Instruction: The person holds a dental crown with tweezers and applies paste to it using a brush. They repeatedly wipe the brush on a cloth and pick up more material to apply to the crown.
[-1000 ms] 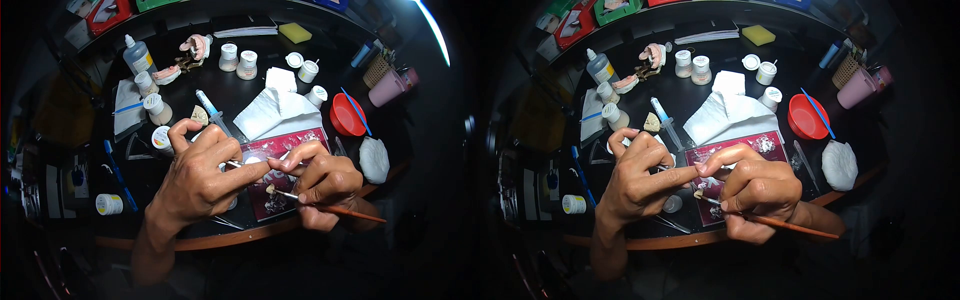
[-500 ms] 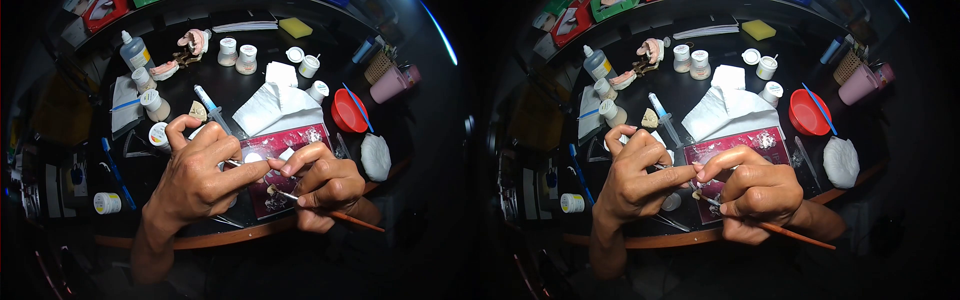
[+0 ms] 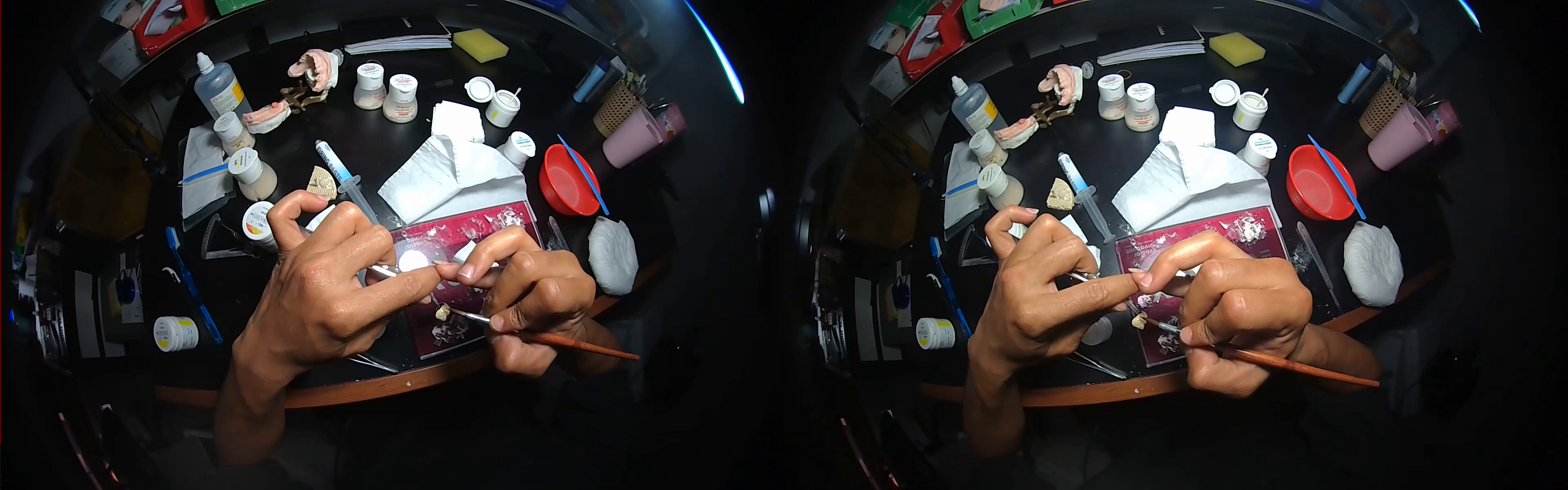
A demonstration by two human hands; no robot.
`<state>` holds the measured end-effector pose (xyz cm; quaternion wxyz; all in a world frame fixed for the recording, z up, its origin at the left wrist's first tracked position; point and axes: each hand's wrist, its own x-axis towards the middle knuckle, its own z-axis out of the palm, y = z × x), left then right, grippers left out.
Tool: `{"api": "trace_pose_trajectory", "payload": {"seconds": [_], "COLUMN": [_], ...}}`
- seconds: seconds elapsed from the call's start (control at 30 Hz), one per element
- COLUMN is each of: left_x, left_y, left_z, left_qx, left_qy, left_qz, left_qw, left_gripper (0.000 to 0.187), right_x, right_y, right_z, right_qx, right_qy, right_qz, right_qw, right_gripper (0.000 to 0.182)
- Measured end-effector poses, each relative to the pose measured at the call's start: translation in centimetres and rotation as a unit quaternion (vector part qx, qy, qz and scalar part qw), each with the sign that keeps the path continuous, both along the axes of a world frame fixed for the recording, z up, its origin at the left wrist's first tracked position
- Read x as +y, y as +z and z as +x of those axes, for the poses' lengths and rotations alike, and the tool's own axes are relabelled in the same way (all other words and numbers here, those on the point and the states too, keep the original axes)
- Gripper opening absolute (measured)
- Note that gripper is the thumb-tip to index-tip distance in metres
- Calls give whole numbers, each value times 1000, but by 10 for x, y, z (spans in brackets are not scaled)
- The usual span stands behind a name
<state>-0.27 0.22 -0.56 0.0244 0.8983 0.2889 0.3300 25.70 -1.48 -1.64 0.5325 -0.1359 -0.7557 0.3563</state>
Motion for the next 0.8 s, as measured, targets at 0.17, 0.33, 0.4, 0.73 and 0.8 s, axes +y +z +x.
{"api": "trace_pose_trajectory", "payload": {"seconds": [0.17,0.33,0.4,0.73,0.8], "left_x": [-1,-1,-1,-1,-1], "left_y": [-1,3,2,3,3], "left_z": [0,0,0,0,0], "left_qx": [4,13,11,13,15], "left_qy": [5,5,4,1,2], "left_qz": [10,7,7,0,-1], "left_qw": [1000,1000,1000,1000,1000], "left_gripper": [34,33,32,29,29], "right_x": [1,0,-1,-1,-1], "right_y": [0,2,2,0,0], "right_z": [-2,-2,-2,2,2], "right_qx": [-17,-24,-26,-46,-44], "right_qy": [-3,-7,-8,19,20], "right_qz": [10,8,10,24,26], "right_qw": [1000,1000,1000,998,998], "right_gripper": [21,21,21,14,15]}}
